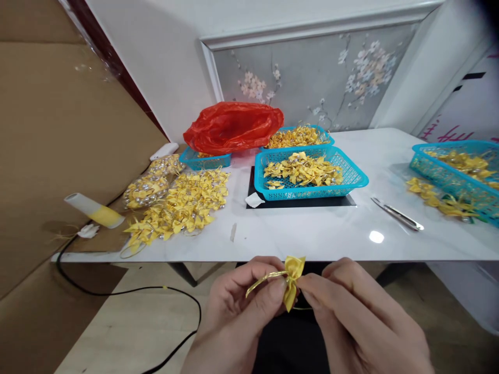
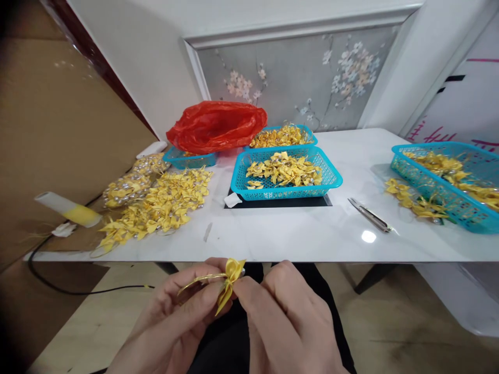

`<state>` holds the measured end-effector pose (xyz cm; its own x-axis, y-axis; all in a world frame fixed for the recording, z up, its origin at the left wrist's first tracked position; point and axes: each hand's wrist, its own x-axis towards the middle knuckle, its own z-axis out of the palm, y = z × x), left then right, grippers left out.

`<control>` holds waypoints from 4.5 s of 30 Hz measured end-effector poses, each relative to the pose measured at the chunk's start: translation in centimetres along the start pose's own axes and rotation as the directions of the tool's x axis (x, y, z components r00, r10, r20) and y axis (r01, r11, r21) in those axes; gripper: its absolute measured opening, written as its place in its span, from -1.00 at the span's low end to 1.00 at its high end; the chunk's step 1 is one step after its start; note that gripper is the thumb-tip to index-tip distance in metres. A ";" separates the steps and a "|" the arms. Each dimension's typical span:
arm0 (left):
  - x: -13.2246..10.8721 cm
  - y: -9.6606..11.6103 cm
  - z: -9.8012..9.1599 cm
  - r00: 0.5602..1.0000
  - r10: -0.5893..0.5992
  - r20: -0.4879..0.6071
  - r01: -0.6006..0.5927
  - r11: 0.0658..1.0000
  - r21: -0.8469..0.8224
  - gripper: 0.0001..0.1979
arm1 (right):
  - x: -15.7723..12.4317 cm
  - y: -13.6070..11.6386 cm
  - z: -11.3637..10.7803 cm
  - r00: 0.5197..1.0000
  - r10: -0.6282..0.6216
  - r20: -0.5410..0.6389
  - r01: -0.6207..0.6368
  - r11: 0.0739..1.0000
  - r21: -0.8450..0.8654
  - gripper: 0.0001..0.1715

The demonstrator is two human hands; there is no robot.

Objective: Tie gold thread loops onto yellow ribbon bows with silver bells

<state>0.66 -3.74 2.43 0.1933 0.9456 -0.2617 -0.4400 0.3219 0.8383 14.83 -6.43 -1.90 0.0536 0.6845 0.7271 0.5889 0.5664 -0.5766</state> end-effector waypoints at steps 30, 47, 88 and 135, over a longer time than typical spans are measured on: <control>0.3 -0.3 -0.4 0.998 -0.058 0.011 0.059 0.995 -0.077 -0.95 | -0.4 0.8 0.3 0.996 -0.093 0.009 0.093 0.995 0.048 -0.61; 0.0 0.1 0.2 0.994 -0.110 -0.026 0.108 0.990 -0.086 -0.88 | -0.5 1.0 0.2 0.996 -0.090 0.024 0.088 0.994 0.068 -0.68; 0.4 -1.0 -0.7 1.000 -0.016 -0.002 0.016 1.000 0.008 -0.89 | 0.2 1.6 -0.2 0.984 0.025 0.179 -0.056 0.984 0.169 -0.74; 1.1 -1.0 -1.1 0.966 -0.232 0.115 0.248 0.957 -0.150 -0.94 | 0.4 1.2 0.2 0.996 0.040 0.085 -0.047 0.996 0.082 -0.79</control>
<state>0.36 -2.98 0.78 0.3895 0.8332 -0.3926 -0.5049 0.5496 0.6656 15.45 -5.40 -2.40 0.0080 0.7431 0.6692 0.5178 0.5694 -0.6385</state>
